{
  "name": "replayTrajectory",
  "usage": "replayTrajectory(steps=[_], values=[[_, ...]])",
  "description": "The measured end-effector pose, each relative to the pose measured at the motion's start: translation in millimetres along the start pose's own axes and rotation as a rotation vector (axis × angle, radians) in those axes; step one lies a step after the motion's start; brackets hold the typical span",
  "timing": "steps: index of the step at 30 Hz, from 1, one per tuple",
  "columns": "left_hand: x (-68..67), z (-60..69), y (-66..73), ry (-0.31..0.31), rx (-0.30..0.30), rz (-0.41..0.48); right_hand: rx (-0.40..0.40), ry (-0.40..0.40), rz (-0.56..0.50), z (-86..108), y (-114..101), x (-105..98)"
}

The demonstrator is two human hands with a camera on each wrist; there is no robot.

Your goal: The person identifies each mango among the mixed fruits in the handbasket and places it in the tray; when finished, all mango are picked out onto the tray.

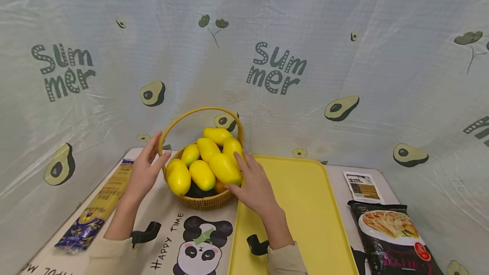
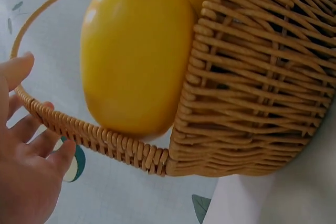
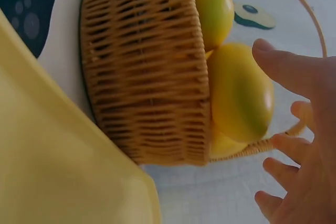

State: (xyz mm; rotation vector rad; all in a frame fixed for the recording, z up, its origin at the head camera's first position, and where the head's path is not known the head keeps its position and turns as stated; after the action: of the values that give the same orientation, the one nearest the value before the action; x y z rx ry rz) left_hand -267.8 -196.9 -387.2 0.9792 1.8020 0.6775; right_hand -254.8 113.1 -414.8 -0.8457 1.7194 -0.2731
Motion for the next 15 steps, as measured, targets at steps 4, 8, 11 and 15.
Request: replayTrajectory(steps=[4, 8, 11, 15], values=[[2.4, -1.4, 5.0, 0.034, 0.025, 0.008, -0.044, 0.013, 0.008, -3.7, -7, 9], [3.2, -2.7, 9.7, 0.063, 0.07, 0.005, -0.104, 0.045, 0.051, -4.7, -12, 16], [2.6, -4.9, 12.1, 0.08, 0.099, 0.001, -0.127, 0.074, 0.086, -4.5, -14, 22], [1.3, -7.3, 13.0, 0.097, 0.106, 0.029, -0.128, 0.09, 0.089, -4.1, -16, 26]])
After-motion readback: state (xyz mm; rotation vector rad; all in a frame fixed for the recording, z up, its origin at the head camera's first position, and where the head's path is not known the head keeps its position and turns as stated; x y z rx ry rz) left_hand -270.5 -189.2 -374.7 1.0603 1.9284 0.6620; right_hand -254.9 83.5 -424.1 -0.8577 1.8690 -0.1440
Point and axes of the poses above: each hand's wrist, its own z-axis away from the middle knuckle, its own x-axis out of the palm, y = z × x, the point moved 1 cm from there along -z, towards the middle knuckle, and after that the axes turned 5 degrees about -z, right-handed, at the moved point
